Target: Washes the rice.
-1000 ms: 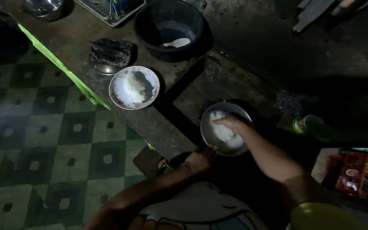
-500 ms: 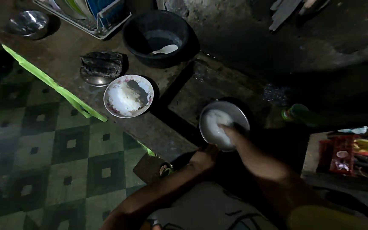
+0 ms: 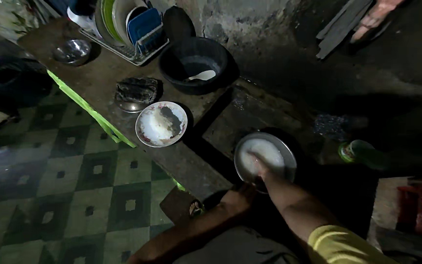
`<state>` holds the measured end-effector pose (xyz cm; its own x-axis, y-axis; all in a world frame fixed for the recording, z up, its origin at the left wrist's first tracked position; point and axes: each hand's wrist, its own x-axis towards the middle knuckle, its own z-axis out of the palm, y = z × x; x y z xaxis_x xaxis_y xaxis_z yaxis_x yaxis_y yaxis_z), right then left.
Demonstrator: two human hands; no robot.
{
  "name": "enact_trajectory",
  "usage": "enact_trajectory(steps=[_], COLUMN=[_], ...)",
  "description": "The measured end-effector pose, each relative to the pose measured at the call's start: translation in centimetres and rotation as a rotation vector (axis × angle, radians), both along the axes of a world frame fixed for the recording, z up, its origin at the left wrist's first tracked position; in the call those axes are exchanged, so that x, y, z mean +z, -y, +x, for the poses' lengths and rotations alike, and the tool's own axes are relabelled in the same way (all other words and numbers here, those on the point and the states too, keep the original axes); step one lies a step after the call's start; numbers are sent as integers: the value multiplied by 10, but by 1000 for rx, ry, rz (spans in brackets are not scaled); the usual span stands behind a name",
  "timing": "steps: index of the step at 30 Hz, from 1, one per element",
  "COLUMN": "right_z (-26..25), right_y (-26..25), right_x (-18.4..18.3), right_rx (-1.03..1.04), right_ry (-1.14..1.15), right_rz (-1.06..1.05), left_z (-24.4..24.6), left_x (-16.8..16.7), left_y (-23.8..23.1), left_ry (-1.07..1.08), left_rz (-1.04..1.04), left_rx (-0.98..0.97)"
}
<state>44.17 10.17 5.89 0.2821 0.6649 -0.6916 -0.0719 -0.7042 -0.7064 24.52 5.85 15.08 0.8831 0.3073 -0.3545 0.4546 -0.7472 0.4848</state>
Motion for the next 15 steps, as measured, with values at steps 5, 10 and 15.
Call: enact_trajectory(steps=[5, 10, 15], right_z=[24, 57, 51], right_y=[-21, -37, -25], right_x=[21, 41, 69], right_rx=[63, 286, 405], right_ry=[-293, 43, 504], right_rz=[-49, -129, -184], left_z=[0, 4, 5], left_x=[-4, 0, 4], left_y=[-4, -4, -4], left_ry=[54, 0, -27], left_rz=[51, 18, 13], left_rx=[-8, -14, -24])
